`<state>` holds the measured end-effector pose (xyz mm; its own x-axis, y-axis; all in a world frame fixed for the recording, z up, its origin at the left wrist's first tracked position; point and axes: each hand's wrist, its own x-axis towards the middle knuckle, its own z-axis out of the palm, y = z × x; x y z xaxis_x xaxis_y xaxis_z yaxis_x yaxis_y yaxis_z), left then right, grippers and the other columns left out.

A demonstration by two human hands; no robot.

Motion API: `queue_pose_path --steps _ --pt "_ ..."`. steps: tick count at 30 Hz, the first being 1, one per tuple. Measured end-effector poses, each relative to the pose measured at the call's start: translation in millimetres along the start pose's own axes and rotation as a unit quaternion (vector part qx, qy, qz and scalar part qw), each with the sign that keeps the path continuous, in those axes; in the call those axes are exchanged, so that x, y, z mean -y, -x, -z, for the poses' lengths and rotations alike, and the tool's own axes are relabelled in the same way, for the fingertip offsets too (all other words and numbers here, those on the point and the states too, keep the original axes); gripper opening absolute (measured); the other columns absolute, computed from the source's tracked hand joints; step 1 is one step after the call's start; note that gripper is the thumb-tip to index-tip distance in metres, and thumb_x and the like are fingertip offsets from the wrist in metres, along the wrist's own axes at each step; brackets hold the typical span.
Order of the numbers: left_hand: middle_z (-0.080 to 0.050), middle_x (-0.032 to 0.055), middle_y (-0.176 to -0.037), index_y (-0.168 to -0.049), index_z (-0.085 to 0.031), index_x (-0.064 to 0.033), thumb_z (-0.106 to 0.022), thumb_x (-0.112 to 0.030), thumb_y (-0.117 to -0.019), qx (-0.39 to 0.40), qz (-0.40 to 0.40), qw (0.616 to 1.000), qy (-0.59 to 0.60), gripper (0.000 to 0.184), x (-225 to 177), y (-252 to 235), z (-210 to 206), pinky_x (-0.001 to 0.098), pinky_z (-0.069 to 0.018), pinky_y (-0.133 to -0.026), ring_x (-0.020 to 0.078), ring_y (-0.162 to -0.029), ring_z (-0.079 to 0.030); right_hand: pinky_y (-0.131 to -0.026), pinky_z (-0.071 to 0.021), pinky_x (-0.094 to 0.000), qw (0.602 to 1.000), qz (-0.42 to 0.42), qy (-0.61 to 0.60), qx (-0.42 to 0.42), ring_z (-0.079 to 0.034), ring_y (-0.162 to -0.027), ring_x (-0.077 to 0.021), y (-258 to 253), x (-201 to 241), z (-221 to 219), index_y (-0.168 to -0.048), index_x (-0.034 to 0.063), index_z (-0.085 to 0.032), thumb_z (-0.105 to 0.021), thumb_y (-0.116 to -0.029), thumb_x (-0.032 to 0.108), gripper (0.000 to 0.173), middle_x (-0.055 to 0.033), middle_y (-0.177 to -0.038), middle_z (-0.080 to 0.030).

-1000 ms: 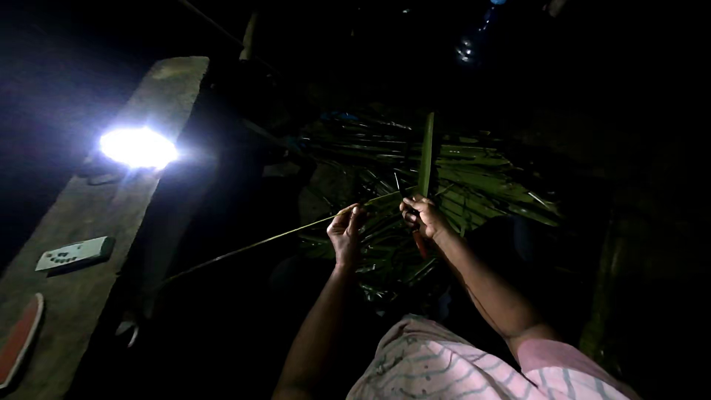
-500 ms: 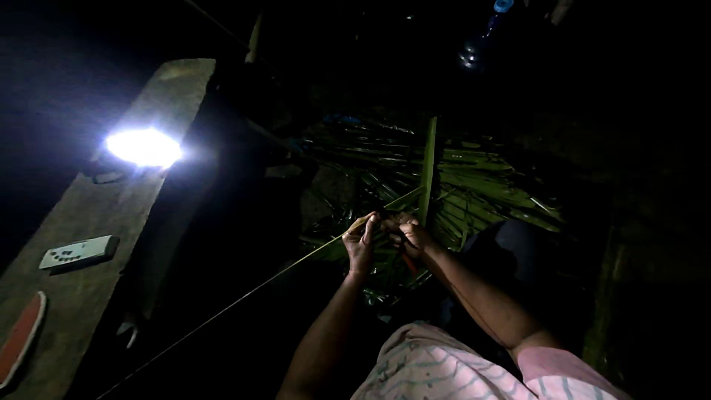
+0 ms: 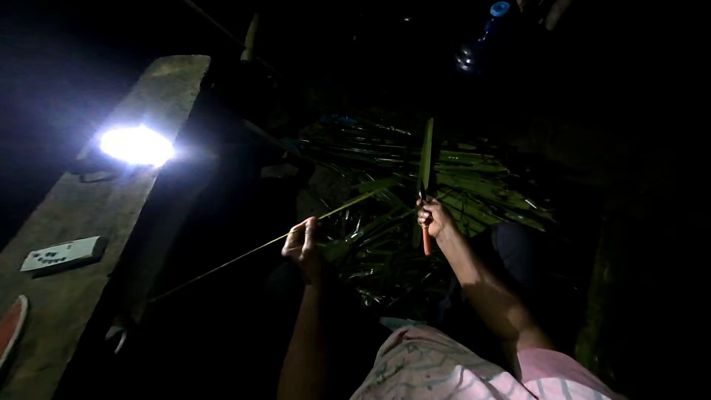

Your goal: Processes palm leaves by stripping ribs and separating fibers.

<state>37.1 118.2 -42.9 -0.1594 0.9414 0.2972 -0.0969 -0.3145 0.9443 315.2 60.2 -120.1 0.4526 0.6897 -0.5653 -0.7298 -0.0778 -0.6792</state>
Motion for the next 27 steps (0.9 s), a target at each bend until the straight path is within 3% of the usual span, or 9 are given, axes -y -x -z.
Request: queue_pose_path --steps 2,4,7,9,11,16,20,23,27 --pt "-0.073 0.0013 -0.082 -0.098 -0.067 0.005 -0.06 0.002 -0.0956 0.004 -0.03 0.999 -0.024 0.008 -1.4 -4.7 9.1 0.027 -0.0627 -0.072 0.0085 -0.074 -0.071 -0.041 -0.0355 -0.018 0.998 -0.016 0.064 -0.008 -0.039 -0.047 -0.0043 4.3 -6.1 -1.2 -0.139 0.0073 -0.044 -0.037 -0.1036 -0.002 0.038 -0.0044 -0.089 -0.058" --pt "-0.074 0.0026 -0.09 -0.103 -0.068 0.0082 -0.064 0.003 -0.0945 0.03 -0.058 0.997 -0.048 0.01 2.3 0.1 7.9 0.0254 -0.062 -0.078 0.0063 -0.082 -0.072 -0.042 -0.0369 -0.0182 0.994 -0.026 0.097 0.036 -0.042 -0.047 -0.0043 20.8 -12.5 -13.1 -0.144 0.0063 -0.043 -0.039 -0.1082 0.005 0.036 -0.0041 -0.087 -0.059" --pt "-0.075 0.007 -0.099 -0.103 -0.073 0.0076 -0.067 0.001 -0.0935 0.071 -0.126 0.988 -0.061 0.013 15.4 9.9 -0.8 0.0252 -0.0606 -0.084 0.0076 -0.091 -0.072 -0.043 -0.0399 -0.0175 0.976 -0.031 0.109 0.185 -0.045 -0.048 -0.0037 46.9 -15.7 -30.7 -0.139 0.0054 -0.047 -0.04 -0.1087 0.009 0.031 -0.0032 -0.083 -0.061" --pt "-0.076 0.0097 -0.101 -0.102 -0.075 0.0061 -0.069 0.0 -0.0922 0.111 -0.194 0.972 -0.071 0.012 26.4 13.5 -7.1 0.0265 -0.0595 -0.088 0.0113 -0.095 -0.072 -0.045 -0.0412 -0.0169 0.939 -0.036 0.142 0.31 -0.046 -0.051 -0.0024 64.8 -12.3 -38.9 -0.141 0.0073 -0.047 -0.043 -0.1055 0.01 0.036 0.0002 -0.082 -0.059" --pt "-0.076 0.0108 -0.099 -0.1 -0.076 0.0038 -0.071 -0.002 -0.0913 0.148 -0.252 0.952 -0.089 0.012 34.4 17.3 -13.8 0.0284 -0.0588 -0.089 0.0146 -0.095 -0.072 -0.045 -0.0407 -0.0165 0.916 -0.049 0.151 0.369 -0.047 -0.052 -0.0019 79.2 -10.1 -47.0 -0.142 0.0092 -0.049 -0.05 -0.1013 0.01 0.041 0.0021 -0.079 -0.058" --pt "-0.076 0.009 -0.101 -0.102 -0.076 0.0006 -0.07 -0.001 -0.0922 0.229 -0.222 0.947 -0.035 0.012 33.4 29.5 -23.5 0.032 -0.059 -0.091 0.0163 -0.097 -0.071 -0.045 -0.0407 -0.0146 0.934 -0.067 0.065 0.346 -0.046 -0.051 -0.001 80.4 -11.3 -53.2 -0.131 0.0113 -0.055 -0.046 -0.1048 0.01 0.028 0.0014 -0.08 -0.059" --pt "-0.076 0.0085 -0.098 -0.099 -0.076 0.0012 -0.07 -0.002 -0.0924 0.195 -0.216 0.957 -0.007 0.009 27.1 26.9 -20.2 0.0315 -0.0613 -0.086 0.0158 -0.093 -0.072 -0.044 -0.0433 -0.0148 0.959 -0.031 0.016 0.282 -0.047 -0.048 -0.0021 61.5 3.2 -39.2 -0.123 0.0083 -0.056 -0.036 -0.108 0.009 0.025 -0.0008 -0.08 -0.059" --pt "-0.076 0.0071 -0.098 -0.1 -0.075 0.0006 -0.072 -0.001 -0.0923 0.181 -0.224 0.957 0.011 0.009 28.7 25.4 -18.8 0.0308 -0.0621 -0.085 0.0142 -0.092 -0.073 -0.043 -0.0424 -0.0151 0.962 -0.016 0.025 0.272 -0.046 -0.047 -0.0026 62.9 9.4 -33.1 -0.126 0.0084 -0.054 -0.036 -0.1072 0.008 0.027 -0.0026 -0.081 -0.06" --pt "-0.075 0.0089 -0.098 -0.099 -0.075 -0.0015 -0.068 -0.002 -0.0934 0.201 -0.29 0.935 -0.034 0.009 31.8 26.5 -24.4 0.0293 -0.0602 -0.086 0.0152 -0.094 -0.072 -0.045 -0.0401 -0.016 0.932 -0.039 0.117 0.34 -0.046 -0.052 -0.0022 92.6 4.6 -46.1 -0.136 0.0091 -0.049 -0.049 -0.1038 0.009 0.032 -0.0007 -0.084 -0.06"
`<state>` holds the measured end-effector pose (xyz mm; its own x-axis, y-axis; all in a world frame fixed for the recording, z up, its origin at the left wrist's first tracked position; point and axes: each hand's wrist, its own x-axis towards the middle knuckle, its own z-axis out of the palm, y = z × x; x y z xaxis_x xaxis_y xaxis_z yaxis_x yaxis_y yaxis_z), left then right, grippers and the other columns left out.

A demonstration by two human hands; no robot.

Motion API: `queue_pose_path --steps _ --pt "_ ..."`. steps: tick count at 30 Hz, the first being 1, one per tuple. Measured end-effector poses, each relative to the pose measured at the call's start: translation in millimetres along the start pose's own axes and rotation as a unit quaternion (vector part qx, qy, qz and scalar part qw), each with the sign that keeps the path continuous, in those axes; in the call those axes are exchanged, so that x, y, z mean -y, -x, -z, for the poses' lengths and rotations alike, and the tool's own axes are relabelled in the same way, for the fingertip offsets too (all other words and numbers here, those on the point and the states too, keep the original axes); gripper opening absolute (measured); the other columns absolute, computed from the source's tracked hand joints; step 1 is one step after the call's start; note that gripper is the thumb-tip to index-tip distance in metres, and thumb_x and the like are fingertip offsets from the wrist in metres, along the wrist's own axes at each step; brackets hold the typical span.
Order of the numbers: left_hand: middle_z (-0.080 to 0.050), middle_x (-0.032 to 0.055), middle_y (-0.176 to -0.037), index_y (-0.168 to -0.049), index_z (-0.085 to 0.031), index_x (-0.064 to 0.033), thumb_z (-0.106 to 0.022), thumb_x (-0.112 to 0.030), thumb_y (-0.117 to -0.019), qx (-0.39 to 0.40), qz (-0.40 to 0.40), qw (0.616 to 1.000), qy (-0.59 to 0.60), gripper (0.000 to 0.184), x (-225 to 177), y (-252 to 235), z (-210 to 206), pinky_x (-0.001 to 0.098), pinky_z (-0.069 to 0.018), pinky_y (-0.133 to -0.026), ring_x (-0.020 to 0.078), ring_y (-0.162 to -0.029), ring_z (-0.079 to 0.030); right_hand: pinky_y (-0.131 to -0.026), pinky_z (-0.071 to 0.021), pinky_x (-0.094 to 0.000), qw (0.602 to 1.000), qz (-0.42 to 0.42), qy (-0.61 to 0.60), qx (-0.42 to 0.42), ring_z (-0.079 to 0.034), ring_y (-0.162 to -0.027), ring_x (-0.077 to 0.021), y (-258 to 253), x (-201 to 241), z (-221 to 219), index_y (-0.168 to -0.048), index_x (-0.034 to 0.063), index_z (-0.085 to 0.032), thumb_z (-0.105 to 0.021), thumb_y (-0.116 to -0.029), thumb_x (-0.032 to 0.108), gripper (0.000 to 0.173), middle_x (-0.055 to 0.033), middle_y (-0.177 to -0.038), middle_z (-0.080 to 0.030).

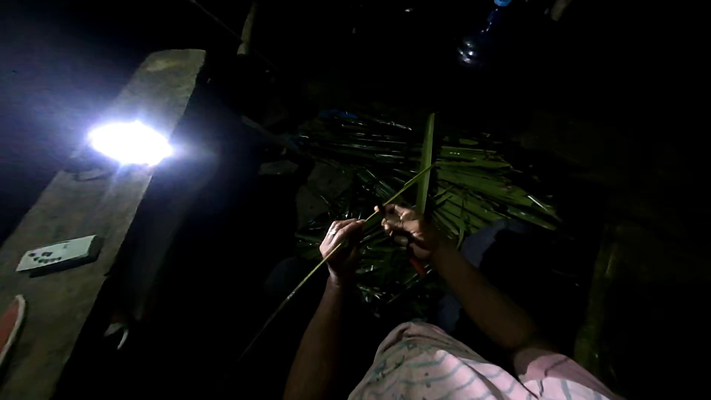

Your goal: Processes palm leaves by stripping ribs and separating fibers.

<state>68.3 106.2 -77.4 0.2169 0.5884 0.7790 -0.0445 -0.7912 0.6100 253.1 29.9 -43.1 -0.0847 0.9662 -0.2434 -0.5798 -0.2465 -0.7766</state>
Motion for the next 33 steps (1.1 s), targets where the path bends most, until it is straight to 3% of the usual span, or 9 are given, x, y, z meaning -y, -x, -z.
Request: queue_pose_path --steps 5,10,16,21,27,31,33 --pt "-0.076 0.01 -0.096 -0.092 -0.076 -0.0031 -0.069 -0.003 -0.0946 -0.004 -0.054 0.996 -0.066 0.007 -4.4 -1.0 0.0 0.0309 -0.0605 -0.087 0.018 -0.095 -0.073 -0.044 -0.042 -0.0169 0.994 -0.033 -0.067 0.083 -0.049 -0.051 -0.0037 3.6 -11.9 -20.2 -0.136 0.0147 -0.049 -0.053 -0.1003 0.006 0.037 -0.0013 -0.08 -0.061" --pt "-0.078 0.0104 -0.096 -0.091 -0.077 -0.0051 -0.069 -0.003 -0.0945 0.043 -0.077 0.991 -0.097 0.009 -8.7 -2.6 9.4 0.0348 -0.0598 -0.091 0.0216 -0.096 -0.074 -0.043 -0.0415 -0.0154 0.996 -0.043 -0.073 -0.01 -0.047 -0.049 -0.0022 -1.5 -2.5 -12.3 -0.128 0.0091 -0.055 -0.049 -0.1042 0.005 0.024 -0.0008 -0.081 -0.06" --pt "-0.077 0.0114 -0.103 -0.096 -0.078 -0.0052 -0.067 -0.002 -0.0953 0.11 -0.127 0.979 -0.113 0.012 -7.3 -4.7 18.4 0.0329 -0.0585 -0.091 0.0221 -0.099 -0.073 -0.042 -0.0392 -0.0151 0.995 -0.027 -0.091 -0.024 -0.045 -0.048 -0.0021 -7.1 -0.6 3.1 -0.135 0.0078 -0.051 -0.046 -0.1033 0.003 0.032 -0.0039 -0.083 -0.06" --pt "-0.077 0.0109 -0.109 -0.102 -0.078 -0.007 -0.065 -0.004 -0.0974 0.171 -0.157 0.964 -0.131 0.014 -11.0 -8.8 41.2 0.0349 -0.0577 -0.094 0.0228 -0.103 -0.072 -0.042 -0.0389 -0.0142 0.991 -0.044 -0.085 -0.088 -0.044 -0.047 -0.0013 -14.6 0.9 15.8 -0.125 0.0063 -0.057 -0.046 -0.1058 0.006 0.022 -0.0019 -0.082 -0.06" --pt "-0.077 0.0095 -0.11 -0.103 -0.077 -0.0084 -0.067 -0.007 -0.097 0.189 -0.173 0.957 -0.138 0.012 -31.7 -6.1 69.1 0.0353 -0.0569 -0.096 0.0217 -0.104 -0.072 -0.04 -0.0375 -0.0148 0.978 -0.045 -0.111 -0.171 -0.041 -0.045 -0.0018 -28.8 4.9 46.8 -0.129 0.0075 -0.053 -0.039 -0.1083 0.007 0.025 -0.0023 -0.083 -0.058" --pt "-0.076 0.0069 -0.114 -0.106 -0.077 -0.011 -0.065 -0.01 -0.0991 0.211 -0.17 0.948 -0.166 0.014 -51.3 -9.0 100.6 0.0363 -0.0548 -0.1 0.0205 -0.108 -0.071 -0.039 -0.0369 -0.0154 0.965 -0.056 -0.138 -0.216 -0.041 -0.044 -0.0026 -44.1 -15.8 70.4 -0.118 0.006 -0.055 -0.039 -0.1097 0.015 0.02 -0.0023 -0.078 -0.057" --pt "-0.076 0.0066 -0.112 -0.105 -0.076 -0.0111 -0.063 -0.012 -0.1004 0.21 -0.163 0.949 -0.172 0.013 -60.8 -13.1 113.2 0.0363 -0.0547 -0.1 0.0201 -0.109 -0.071 -0.037 -0.0367 -0.0162 0.949 -0.075 -0.124 -0.279 -0.04 -0.042 -0.0034 -54.7 -37.4 81.9 -0.111 0.0055 -0.055 -0.041 -0.1103 0.019 0.019 -0.0018 -0.075 -0.056"
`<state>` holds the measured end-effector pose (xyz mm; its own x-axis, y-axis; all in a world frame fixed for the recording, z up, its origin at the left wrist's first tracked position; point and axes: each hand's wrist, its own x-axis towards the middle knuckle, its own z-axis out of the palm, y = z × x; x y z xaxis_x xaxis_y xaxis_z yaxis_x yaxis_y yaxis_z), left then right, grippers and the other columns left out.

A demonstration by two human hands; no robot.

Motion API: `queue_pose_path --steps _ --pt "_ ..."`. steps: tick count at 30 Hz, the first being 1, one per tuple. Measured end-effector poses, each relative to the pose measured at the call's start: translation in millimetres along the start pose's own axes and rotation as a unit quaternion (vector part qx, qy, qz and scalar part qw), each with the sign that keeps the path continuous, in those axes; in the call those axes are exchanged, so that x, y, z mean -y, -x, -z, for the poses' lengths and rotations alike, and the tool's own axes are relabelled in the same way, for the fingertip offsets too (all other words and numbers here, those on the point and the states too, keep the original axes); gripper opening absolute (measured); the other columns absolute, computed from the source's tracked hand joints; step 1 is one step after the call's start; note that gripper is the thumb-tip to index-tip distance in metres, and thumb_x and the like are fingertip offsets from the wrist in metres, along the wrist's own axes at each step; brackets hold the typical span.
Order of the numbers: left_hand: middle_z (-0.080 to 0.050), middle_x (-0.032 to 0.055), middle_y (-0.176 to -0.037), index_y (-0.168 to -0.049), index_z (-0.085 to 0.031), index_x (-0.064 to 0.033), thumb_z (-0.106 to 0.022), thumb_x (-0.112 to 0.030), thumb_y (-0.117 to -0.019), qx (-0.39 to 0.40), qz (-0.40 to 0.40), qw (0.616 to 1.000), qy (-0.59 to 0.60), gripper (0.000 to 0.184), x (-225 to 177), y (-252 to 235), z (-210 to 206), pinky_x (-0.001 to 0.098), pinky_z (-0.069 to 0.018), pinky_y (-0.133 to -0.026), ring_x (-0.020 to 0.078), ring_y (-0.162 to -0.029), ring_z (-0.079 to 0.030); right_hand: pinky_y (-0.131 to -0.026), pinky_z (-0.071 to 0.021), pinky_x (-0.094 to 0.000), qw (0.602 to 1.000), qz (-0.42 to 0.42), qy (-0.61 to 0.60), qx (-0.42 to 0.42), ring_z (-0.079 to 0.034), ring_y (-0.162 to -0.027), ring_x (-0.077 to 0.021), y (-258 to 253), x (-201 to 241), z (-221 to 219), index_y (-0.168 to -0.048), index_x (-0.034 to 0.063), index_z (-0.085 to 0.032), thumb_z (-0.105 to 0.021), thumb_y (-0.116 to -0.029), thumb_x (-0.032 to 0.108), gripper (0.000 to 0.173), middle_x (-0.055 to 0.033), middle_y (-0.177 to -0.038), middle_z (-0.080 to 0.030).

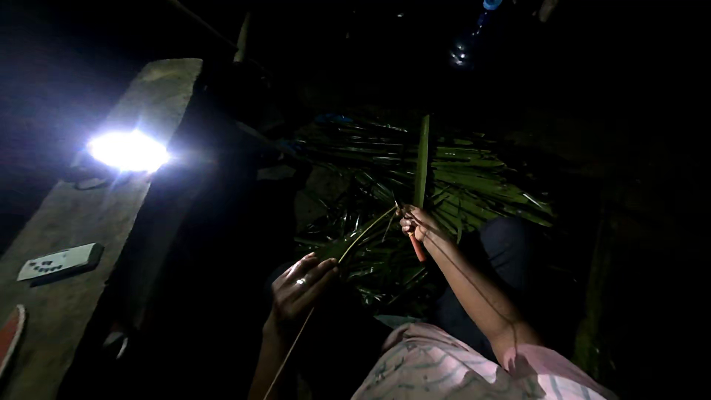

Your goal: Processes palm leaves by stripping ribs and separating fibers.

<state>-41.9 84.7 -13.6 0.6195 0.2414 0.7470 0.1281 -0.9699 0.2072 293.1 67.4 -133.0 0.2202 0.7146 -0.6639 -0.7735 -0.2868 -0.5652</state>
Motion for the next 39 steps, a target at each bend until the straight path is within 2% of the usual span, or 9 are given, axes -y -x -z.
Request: queue_pose_path --steps 5,9,14,17,19,26,30,34,39 --pt "-0.074 0.0095 -0.095 -0.093 -0.072 -0.0051 -0.065 -0.011 -0.0985 -0.054 0.082 0.995 -0.015 0.011 4.1 -11.1 13.3 0.0292 -0.057 -0.091 0.0181 -0.097 -0.07 -0.042 -0.0364 -0.0214 0.969 0.026 0.182 -0.164 -0.041 -0.048 -0.0068 -27.7 -47.6 22.3 -0.135 0.0022 -0.046 -0.048 -0.105 0.005 0.03 -0.0071 -0.088 -0.058" --pt "-0.075 0.0142 -0.091 -0.092 -0.074 0.0019 -0.065 -0.009 -0.0948 -0.055 0.191 0.978 -0.059 0.014 14.6 -17.9 -9.0 0.0285 -0.0589 -0.086 0.0186 -0.09 -0.073 -0.055 -0.0471 -0.0281 0.916 0.278 0.276 -0.086 -0.053 -0.061 -0.0115 -9.9 -49.1 5.0 -0.143 -0.0021 -0.045 -0.072 -0.094 0.012 0.058 -0.0135 -0.092 -0.062" --pt "-0.074 0.0014 -0.09 -0.098 -0.072 0.0016 -0.068 -0.005 -0.0944 -0.117 0.245 0.943 0.191 0.009 20.7 -47.4 -47.6 0.0227 -0.061 -0.073 0.0043 -0.079 -0.07 -0.087 -0.0592 -0.0331 0.705 0.512 0.474 0.129 -0.072 -0.091 -0.0126 43.0 -25.2 -23.3 -0.115 0.0028 -0.076 -0.074 -0.0922 0.023 0.03 -0.0083 -0.103 -0.076" --pt "-0.074 -0.0048 -0.092 -0.099 -0.072 -0.0054 -0.067 -0.003 -0.0944 -0.169 0.246 0.914 0.274 0.008 16.6 -72.6 -64.3 0.0233 -0.0609 -0.07 0.0041 -0.077 -0.07 -0.074 -0.059 -0.0278 0.624 0.629 0.453 0.099 -0.071 -0.076 -0.0134 48.5 -11.1 -22.2 -0.088 0.0014 -0.078 -0.075 -0.0884 0.016 0.014 -0.0096 -0.084 -0.074" --pt "-0.075 -0.0032 -0.101 -0.105 -0.073 -0.0083 -0.068 -0.006 -0.0957 -0.17 0.225 0.914 0.291 0.011 16.3 -81.9 -74.4 0.0266 -0.0627 -0.075 0.0077 -0.085 -0.072 -0.075 -0.0593 -0.0253 0.612 0.663 0.424 0.082 -0.07 -0.078 -0.0115 52.8 11.5 -11.0 -0.088 -0.0008 -0.076 -0.076 -0.087 0.011 0.012 -0.0097 -0.084 -0.073" --pt "-0.074 0.0082 -0.103 -0.109 -0.071 0.0037 -0.066 -0.008 -0.0972 -0.061 0.284 0.918 0.27 0.017 32.6 -55.7 -104.2 0.0284 -0.0617 -0.081 0.0106 -0.091 -0.072 -0.07 -0.0568 -0.021 0.671 0.652 0.298 -0.188 -0.064 -0.075 0.0005 119.9 133.0 111.5 -0.109 -0.0022 -0.069 -0.069 -0.0975 0.019 0.024 -0.0002 -0.095 -0.072" --pt "-0.074 0.0062 -0.098 -0.109 -0.07 0.0035 -0.064 -0.008 -0.0983 -0.014 0.347 0.897 0.272 0.017 30.3 -55.4 -96.7 0.0248 -0.0619 -0.076 0.0075 -0.083 -0.072 -0.061 -0.0492 -0.0208 0.724 0.507 0.246 -0.398 -0.053 -0.067 -0.0003 162.0 147.4 241.0 -0.122 0.0012 -0.063 -0.071 -0.0963 0.027 0.037 -0.0012 -0.098 -0.065" --pt "-0.074 0.0041 -0.096 -0.108 -0.07 0.0032 -0.063 -0.009 -0.0985 0.012 0.327 0.903 0.279 0.017 34.4 -63.2 -96.1 0.0227 -0.0603 -0.072 0.0043 -0.08 -0.07 -0.102 -0.049 -0.0425 0.698 0.339 0.315 -0.546 -0.064 -0.11 -0.0349 190.0 82.7 329.2 -0.13 -0.015 -0.059 -0.066 -0.0988 0.017 0.045 -0.0327 -0.124 -0.063" --pt "-0.073 0.0019 -0.093 -0.109 -0.069 0.0009 -0.064 -0.01 -0.0977 0.049 0.321 0.905 0.276 0.016 37.7 -78.2 -91.4 0.0226 -0.06 -0.069 0.0036 -0.076 -0.068 -0.119 -0.0333 -0.0469 0.735 0.167 0.274 -0.597 -0.043 -0.141 -0.0427 198.3 -8.5 390.1 -0.148 -0.0149 -0.038 -0.066 -0.1001 0.014 0.063 -0.0356 -0.151 -0.042"
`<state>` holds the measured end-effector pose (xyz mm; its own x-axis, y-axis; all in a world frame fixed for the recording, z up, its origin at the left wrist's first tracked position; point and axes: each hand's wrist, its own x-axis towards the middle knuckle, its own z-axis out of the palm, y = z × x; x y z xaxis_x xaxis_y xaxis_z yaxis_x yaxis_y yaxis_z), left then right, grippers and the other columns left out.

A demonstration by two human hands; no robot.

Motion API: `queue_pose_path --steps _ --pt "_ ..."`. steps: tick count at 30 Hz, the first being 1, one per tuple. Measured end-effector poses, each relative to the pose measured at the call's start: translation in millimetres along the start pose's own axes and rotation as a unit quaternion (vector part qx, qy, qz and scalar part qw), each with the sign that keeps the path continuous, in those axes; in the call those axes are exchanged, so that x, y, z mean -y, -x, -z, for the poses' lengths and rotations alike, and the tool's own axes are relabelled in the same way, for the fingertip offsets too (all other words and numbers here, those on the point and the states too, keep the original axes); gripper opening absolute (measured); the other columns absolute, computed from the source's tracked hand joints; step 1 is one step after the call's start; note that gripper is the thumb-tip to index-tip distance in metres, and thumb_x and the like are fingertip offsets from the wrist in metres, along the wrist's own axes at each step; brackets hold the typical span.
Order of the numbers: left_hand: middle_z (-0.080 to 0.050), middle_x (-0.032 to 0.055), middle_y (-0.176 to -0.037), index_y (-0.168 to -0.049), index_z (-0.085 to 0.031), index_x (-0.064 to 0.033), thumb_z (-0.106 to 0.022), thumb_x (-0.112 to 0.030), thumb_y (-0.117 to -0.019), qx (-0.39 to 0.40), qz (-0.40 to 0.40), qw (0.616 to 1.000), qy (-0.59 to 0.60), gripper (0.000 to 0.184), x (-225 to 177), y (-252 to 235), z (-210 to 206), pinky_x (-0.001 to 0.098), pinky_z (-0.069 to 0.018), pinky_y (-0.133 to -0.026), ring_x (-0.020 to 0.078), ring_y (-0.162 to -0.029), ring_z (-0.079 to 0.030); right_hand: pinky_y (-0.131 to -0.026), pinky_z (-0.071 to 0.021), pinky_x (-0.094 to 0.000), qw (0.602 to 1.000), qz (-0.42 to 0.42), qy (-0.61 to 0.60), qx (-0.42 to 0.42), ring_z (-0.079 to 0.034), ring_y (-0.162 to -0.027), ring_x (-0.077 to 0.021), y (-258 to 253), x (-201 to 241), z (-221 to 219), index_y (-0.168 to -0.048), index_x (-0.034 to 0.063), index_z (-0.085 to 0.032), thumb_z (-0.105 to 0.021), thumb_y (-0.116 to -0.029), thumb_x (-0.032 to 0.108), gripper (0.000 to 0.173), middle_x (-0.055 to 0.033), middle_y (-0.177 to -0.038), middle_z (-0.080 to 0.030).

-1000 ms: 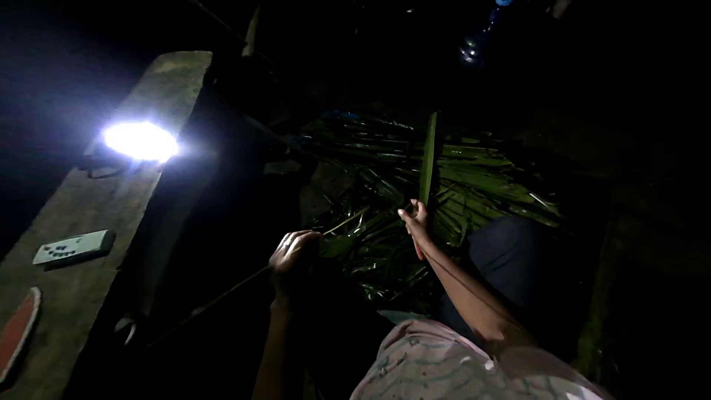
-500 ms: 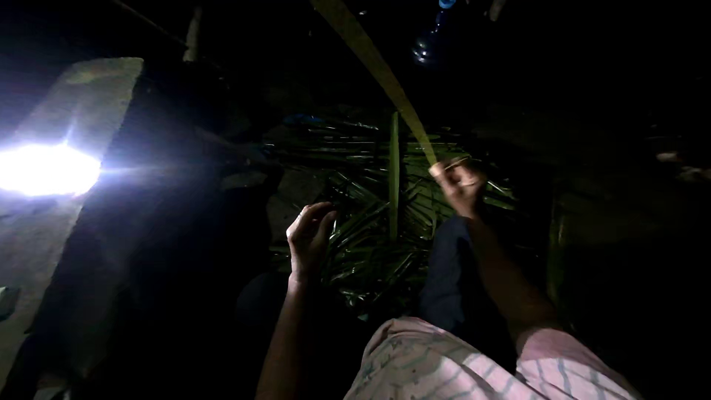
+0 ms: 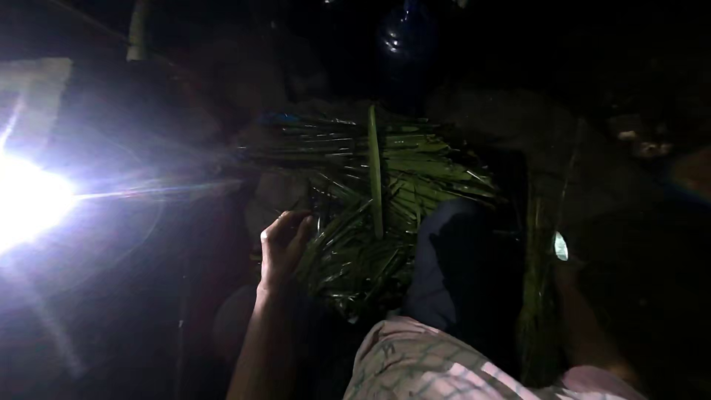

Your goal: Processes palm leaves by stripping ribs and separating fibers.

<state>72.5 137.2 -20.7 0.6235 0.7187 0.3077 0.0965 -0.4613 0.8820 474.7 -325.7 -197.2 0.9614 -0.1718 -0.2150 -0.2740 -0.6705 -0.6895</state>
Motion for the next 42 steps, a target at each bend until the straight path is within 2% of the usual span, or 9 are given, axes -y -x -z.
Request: queue_pose_path --steps 3,8,10,12,15,18,26,38,42 --pt "-0.071 0.0019 -0.094 -0.109 -0.07 -0.0009 -0.065 -0.012 -0.0972 0.019 0.001 1.0 -0.015 0.017 -2.3 -7.2 4.5 0.023 -0.0595 -0.069 0.0042 -0.076 -0.067 -0.115 -0.0369 -0.0535 1.0 0.006 0.007 0.005 -0.047 -0.136 -0.0462 -5.1 -2.9 -10.1 -0.146 -0.0126 -0.043 -0.07 -0.098 0.018 0.063 -0.0363 -0.146 -0.046" --pt "-0.072 0.0027 -0.091 -0.111 -0.07 -0.0017 -0.065 -0.01 -0.0988 0.033 0.079 0.995 -0.053 0.015 8.1 -22.4 1.2 0.0251 -0.0584 -0.069 0.0038 -0.073 -0.066 -0.106 -0.0438 -0.0573 0.968 0.232 -0.005 0.096 -0.058 -0.121 -0.0458 23.1 167.4 -37.4 -0.135 -0.0114 -0.055 -0.074 -0.0948 0.017 0.053 -0.0355 -0.13 -0.059" --pt "-0.073 0.011 -0.098 -0.113 -0.071 -0.001 -0.065 -0.013 -0.1001 0.068 0.127 0.976 -0.165 0.019 24.2 -27.1 -3.9 0.0394 -0.0588 -0.08 0.0171 -0.084 -0.07 -0.099 -0.0482 -0.06 0.928 0.342 -0.001 0.146 -0.063 -0.11 -0.0467 56.5 241.7 -64.4 -0.129 -0.0126 -0.058 -0.076 -0.0923 0.012 0.048 -0.0357 -0.12 -0.063" --pt "-0.069 0.0216 -0.121 -0.125 -0.069 -0.0027 -0.062 -0.019 -0.1008 0.2 0.207 0.899 -0.33 0.03 32.8 -29.1 -9.3 0.0603 -0.0507 -0.098 0.0385 -0.112 -0.067 -0.095 -0.0509 -0.0609 0.878 0.422 0.054 0.222 -0.067 -0.104 -0.0446 94.8 302.0 -100.8 -0.126 -0.0084 -0.062 -0.077 -0.0902 0.011 0.043 -0.0314 -0.113 -0.067" --pt "-0.065 0.0218 -0.13 -0.131 -0.066 -0.009 -0.067 -0.032 -0.0981 0.388 0.288 0.787 -0.383 0.04 52.0 -19.5 -14.7 0.0652 -0.0469 -0.101 0.0428 -0.122 -0.061 -0.093 -0.0509 -0.0648 0.798 0.464 0.197 0.33 -0.068 -0.106 -0.0429 137.0 352.1 -181.8 -0.126 0.0015 -0.066 -0.078 -0.0874 0.013 0.042 -0.0247 -0.114 -0.07" --pt "-0.068 0.0195 -0.121 -0.125 -0.068 -0.0073 -0.07 -0.031 -0.0962 0.417 0.321 0.793 -0.306 0.038 55.0 -9.5 -10.3 0.0592 -0.0495 -0.099 0.0367 -0.115 -0.065 -0.095 -0.0495 -0.066 0.754 0.432 0.314 0.382 -0.063 -0.115 -0.0462 159.8 341.2 -269.1 -0.123 -0.002 -0.066 -0.077 -0.0843 0.009 0.042 -0.0277 -0.122 -0.066" --pt "-0.062 0.021 -0.136 -0.138 -0.06 -0.0065 -0.06 -0.037 -0.1023 0.397 0.318 0.783 -0.357 0.046 54.2 -27.2 -1.2 0.0608 -0.0443 -0.107 0.0397 -0.129 -0.058 -0.089 -0.0559 -0.0497 0.797 0.167 0.33 0.477 -0.069 -0.101 -0.0339 158.4 212.7 -358.8 -0.137 -0.0007 -0.056 -0.071 -0.0929 0.014 0.049 -0.0251 -0.125 -0.063" --pt "-0.066 0.0208 -0.127 -0.128 -0.066 -0.0071 -0.055 -0.039 -0.104 0.358 0.316 0.807 -0.348 0.042 53.0 -42.9 -21.9 0.0638 -0.0473 -0.1 0.0406 -0.122 -0.062 -0.078 -0.0578 -0.043 0.889 0.162 0.1 0.417 -0.069 -0.082 -0.0258 177.2 234.5 -339.1 -0.121 -0.0029 -0.067 -0.064 -0.0975 0.012 0.028 -0.0202 -0.107 -0.07" --pt "-0.069 0.0229 -0.116 -0.121 -0.067 0.0009 -0.05 -0.034 -0.1083 0.242 0.32 0.89 -0.216 0.042 61.4 -42.1 -35.4 0.0558 -0.0493 -0.101 0.0357 -0.112 -0.066 -0.051 -0.0423 -0.0246 0.871 0.097 0.041 0.48 -0.049 -0.056 -0.0091 204.1 270.8 -294.3 -0.128 0.0038 -0.06 -0.068 -0.0952 0.006 0.034 -0.007 -0.082 -0.061"
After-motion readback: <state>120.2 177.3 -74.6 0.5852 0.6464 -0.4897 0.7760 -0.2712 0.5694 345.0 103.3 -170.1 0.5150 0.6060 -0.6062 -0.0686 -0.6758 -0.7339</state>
